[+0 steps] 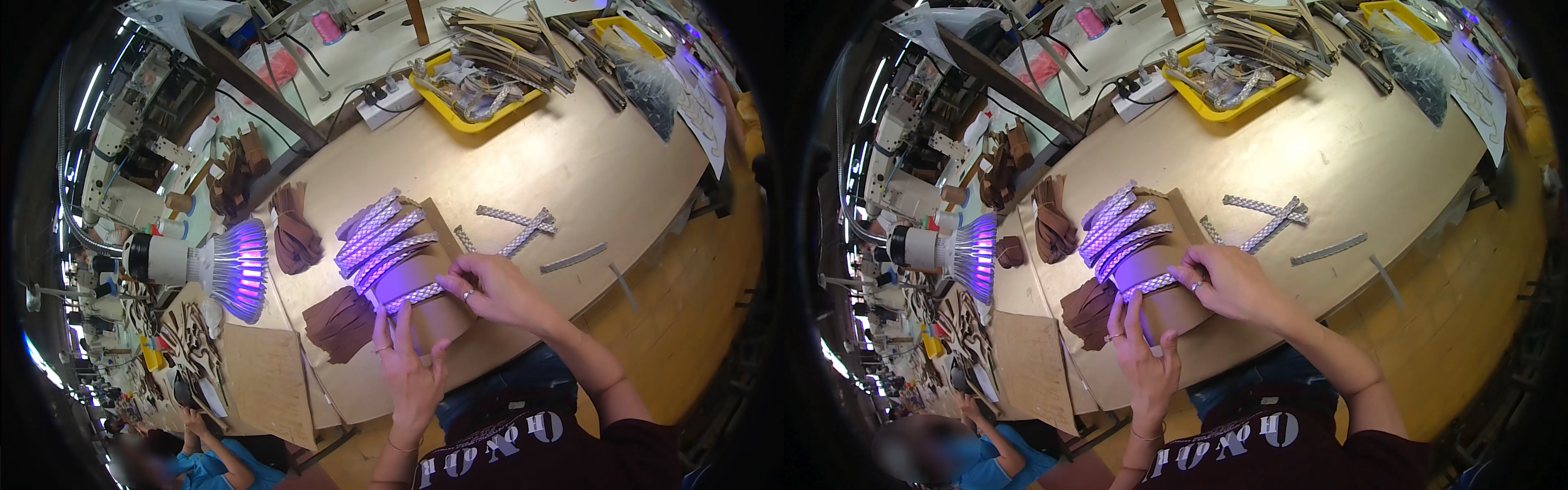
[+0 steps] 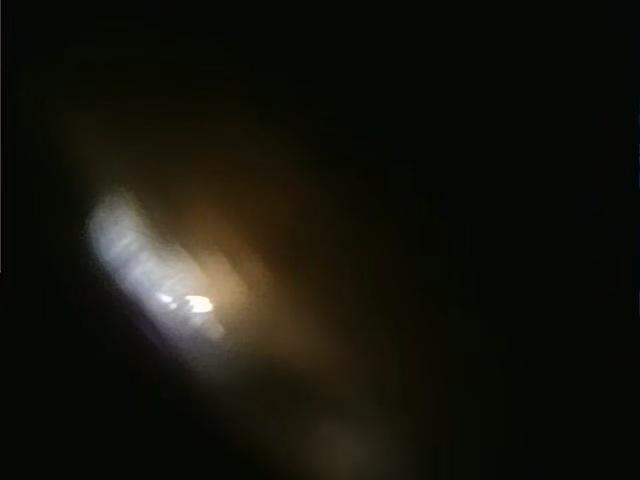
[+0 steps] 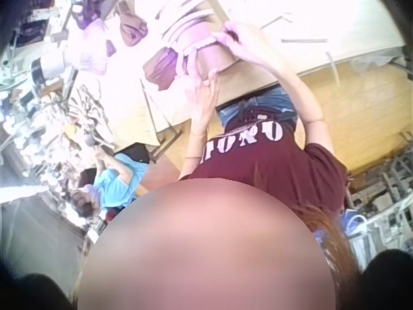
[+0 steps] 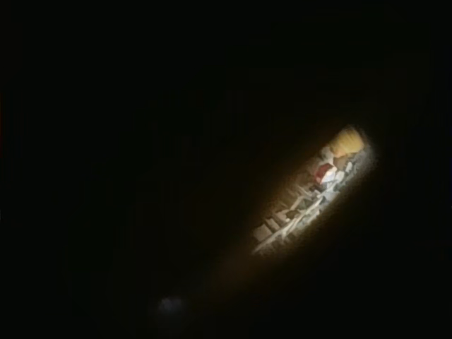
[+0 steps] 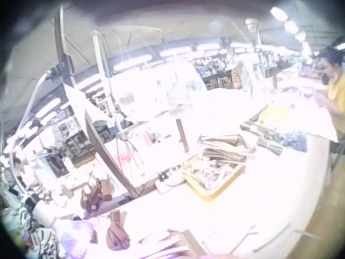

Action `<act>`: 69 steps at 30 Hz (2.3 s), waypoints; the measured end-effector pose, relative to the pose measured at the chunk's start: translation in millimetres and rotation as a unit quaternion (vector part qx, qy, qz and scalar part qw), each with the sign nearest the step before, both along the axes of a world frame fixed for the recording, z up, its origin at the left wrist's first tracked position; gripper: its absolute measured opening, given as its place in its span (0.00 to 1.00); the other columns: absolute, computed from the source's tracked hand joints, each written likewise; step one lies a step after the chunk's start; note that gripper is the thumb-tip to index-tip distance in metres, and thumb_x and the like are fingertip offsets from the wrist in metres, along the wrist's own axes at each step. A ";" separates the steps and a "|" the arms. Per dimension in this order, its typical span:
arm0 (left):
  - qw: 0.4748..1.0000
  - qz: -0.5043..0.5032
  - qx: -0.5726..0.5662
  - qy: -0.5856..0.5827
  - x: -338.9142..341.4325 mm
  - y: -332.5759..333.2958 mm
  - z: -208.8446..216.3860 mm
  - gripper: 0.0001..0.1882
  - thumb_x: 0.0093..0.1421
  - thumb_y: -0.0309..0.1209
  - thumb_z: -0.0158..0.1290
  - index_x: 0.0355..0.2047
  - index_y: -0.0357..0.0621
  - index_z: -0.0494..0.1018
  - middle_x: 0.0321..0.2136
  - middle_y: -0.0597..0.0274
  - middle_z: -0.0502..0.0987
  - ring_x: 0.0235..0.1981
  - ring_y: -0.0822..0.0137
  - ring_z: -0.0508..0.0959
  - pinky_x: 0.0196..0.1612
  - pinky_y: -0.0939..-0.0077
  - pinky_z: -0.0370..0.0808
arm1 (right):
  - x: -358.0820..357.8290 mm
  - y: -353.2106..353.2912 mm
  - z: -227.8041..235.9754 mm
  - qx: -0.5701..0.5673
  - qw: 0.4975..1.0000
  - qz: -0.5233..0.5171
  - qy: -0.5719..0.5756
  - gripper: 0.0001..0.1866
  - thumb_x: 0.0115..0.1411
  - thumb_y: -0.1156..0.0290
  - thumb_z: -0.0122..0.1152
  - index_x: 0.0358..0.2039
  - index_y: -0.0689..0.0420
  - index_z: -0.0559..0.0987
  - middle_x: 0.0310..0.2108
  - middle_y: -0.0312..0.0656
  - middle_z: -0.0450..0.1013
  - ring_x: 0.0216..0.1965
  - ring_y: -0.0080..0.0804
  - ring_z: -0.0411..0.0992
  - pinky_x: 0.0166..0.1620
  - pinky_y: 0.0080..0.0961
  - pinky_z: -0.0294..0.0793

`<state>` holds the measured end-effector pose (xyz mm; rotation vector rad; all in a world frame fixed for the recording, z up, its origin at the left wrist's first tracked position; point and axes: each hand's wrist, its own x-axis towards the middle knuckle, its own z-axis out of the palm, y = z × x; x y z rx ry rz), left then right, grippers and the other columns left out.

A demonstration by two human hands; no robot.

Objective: The person repeatedly picks up short braided cords and wraps them around a rectangular cardboard block. The cords are stacked in layers on the block under a purple UV lamp. The person handles the cords one at a time, aligning them before placing them on the block.

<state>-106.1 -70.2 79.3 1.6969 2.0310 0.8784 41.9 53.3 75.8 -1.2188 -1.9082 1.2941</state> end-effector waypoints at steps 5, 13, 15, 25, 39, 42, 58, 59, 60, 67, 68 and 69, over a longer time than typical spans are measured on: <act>1.000 -0.001 -0.002 0.030 0.0 0.9 0.9 0.38 0.58 0.45 0.60 0.63 0.40 0.60 0.61 0.31 0.55 0.61 0.34 0.61 0.61 0.50 0.63 | 1.4 -6.6 -4.4 -0.038 0.999 -0.010 0.010 0.16 0.63 0.59 0.59 0.30 0.62 0.77 0.22 0.50 0.73 0.26 0.48 0.73 0.31 0.39 0.70; 0.999 0.011 -0.003 0.052 1.5 0.8 -2.4 0.41 0.55 0.50 0.61 0.61 0.39 0.63 0.59 0.29 0.58 0.59 0.33 0.64 0.58 0.50 0.66 | -0.4 -14.3 -7.1 -0.014 0.999 -0.029 0.012 0.14 0.63 0.64 0.60 0.31 0.63 0.76 0.23 0.46 0.72 0.24 0.38 0.70 0.30 0.32 0.69; 0.998 0.013 -0.002 0.066 1.8 0.5 -4.0 0.42 0.54 0.51 0.62 0.61 0.39 0.63 0.59 0.28 0.59 0.58 0.33 0.64 0.57 0.50 0.67 | -2.5 -16.5 -12.0 -0.022 0.999 -0.033 0.011 0.14 0.63 0.63 0.60 0.31 0.63 0.76 0.23 0.46 0.72 0.24 0.38 0.70 0.30 0.33 0.69; 0.995 0.010 0.044 0.087 6.2 -2.6 -22.4 0.44 0.58 0.54 0.57 0.64 0.38 0.56 0.62 0.29 0.53 0.61 0.33 0.61 0.59 0.46 0.64 | -5.9 -9.5 -26.4 -0.133 0.989 0.001 0.058 0.16 0.63 0.59 0.61 0.30 0.61 0.79 0.18 0.40 0.70 0.21 0.29 0.66 0.27 0.29 0.66; 0.958 0.211 0.178 0.079 -52.2 -46.5 -54.3 0.13 0.57 0.26 0.58 0.43 0.40 0.76 0.49 0.47 0.72 0.52 0.49 0.72 0.57 0.57 0.67 | -20.4 43.2 20.8 0.080 0.987 -0.113 -0.075 0.17 0.60 0.59 0.65 0.25 0.61 0.76 0.14 0.34 0.65 0.16 0.22 0.60 0.23 0.24 0.61; 0.968 0.187 0.128 0.104 -80.7 -43.7 -64.7 0.13 0.56 0.25 0.60 0.43 0.42 0.77 0.43 0.53 0.74 0.46 0.54 0.74 0.48 0.60 0.70 | -21.0 20.3 23.3 0.131 0.973 -0.171 -0.082 0.18 0.59 0.59 0.67 0.22 0.59 0.73 0.13 0.35 0.65 0.15 0.26 0.61 0.22 0.26 0.61; 0.958 0.109 0.168 0.203 -84.8 -32.8 -106.6 0.10 0.54 0.28 0.61 0.38 0.49 0.79 0.43 0.66 0.81 0.37 0.66 0.78 0.48 0.66 0.66 | -63.7 -104.3 11.1 0.421 0.880 0.126 -0.180 0.13 0.57 0.57 0.63 0.24 0.51 0.74 0.24 0.34 0.70 0.29 0.31 0.68 0.36 0.33 0.61; 0.965 0.105 0.159 0.178 -86.1 -34.7 -105.6 0.09 0.54 0.28 0.61 0.37 0.48 0.79 0.45 0.65 0.80 0.37 0.66 0.78 0.49 0.67 0.66 | -64.8 -106.0 10.6 0.420 0.872 0.150 -0.203 0.13 0.57 0.56 0.63 0.26 0.52 0.75 0.26 0.35 0.70 0.31 0.31 0.69 0.38 0.33 0.61; 0.972 0.101 0.150 0.152 -88.2 -37.0 -104.0 0.08 0.54 0.27 0.60 0.36 0.48 0.79 0.46 0.64 0.80 0.38 0.66 0.78 0.49 0.67 0.65 | -67.0 -108.0 9.0 0.420 0.863 0.170 -0.223 0.13 0.57 0.56 0.62 0.28 0.52 0.75 0.29 0.37 0.71 0.34 0.32 0.69 0.40 0.34 0.61; 0.983 0.062 0.143 -0.098 -121.8 -82.0 -87.5 0.05 0.59 0.24 0.56 0.36 0.43 0.74 0.48 0.56 0.79 0.40 0.63 0.80 0.51 0.63 0.69 | -120.6 -112.1 -47.8 0.452 0.795 0.236 -0.329 0.22 0.57 0.57 0.59 0.44 0.61 0.72 0.54 0.54 0.69 0.57 0.44 0.65 0.57 0.41 0.60; 0.952 0.113 0.196 -0.205 -126.0 -91.7 -84.0 0.04 0.61 0.24 0.54 0.37 0.41 0.73 0.44 0.56 0.79 0.39 0.66 0.79 0.48 0.66 0.70 | -128.2 -113.5 -54.8 0.437 0.799 0.246 -0.333 0.23 0.57 0.57 0.59 0.45 0.62 0.71 0.55 0.56 0.68 0.58 0.46 0.64 0.58 0.43 0.60; 0.904 0.150 0.239 -0.320 -130.4 -99.6 -80.0 0.04 0.63 0.25 0.53 0.37 0.40 0.72 0.40 0.56 0.80 0.37 0.68 0.78 0.46 0.70 0.72 | -133.9 -115.1 -58.7 0.420 0.799 0.256 -0.346 0.24 0.57 0.57 0.59 0.46 0.63 0.70 0.56 0.57 0.67 0.59 0.48 0.63 0.58 0.44 0.60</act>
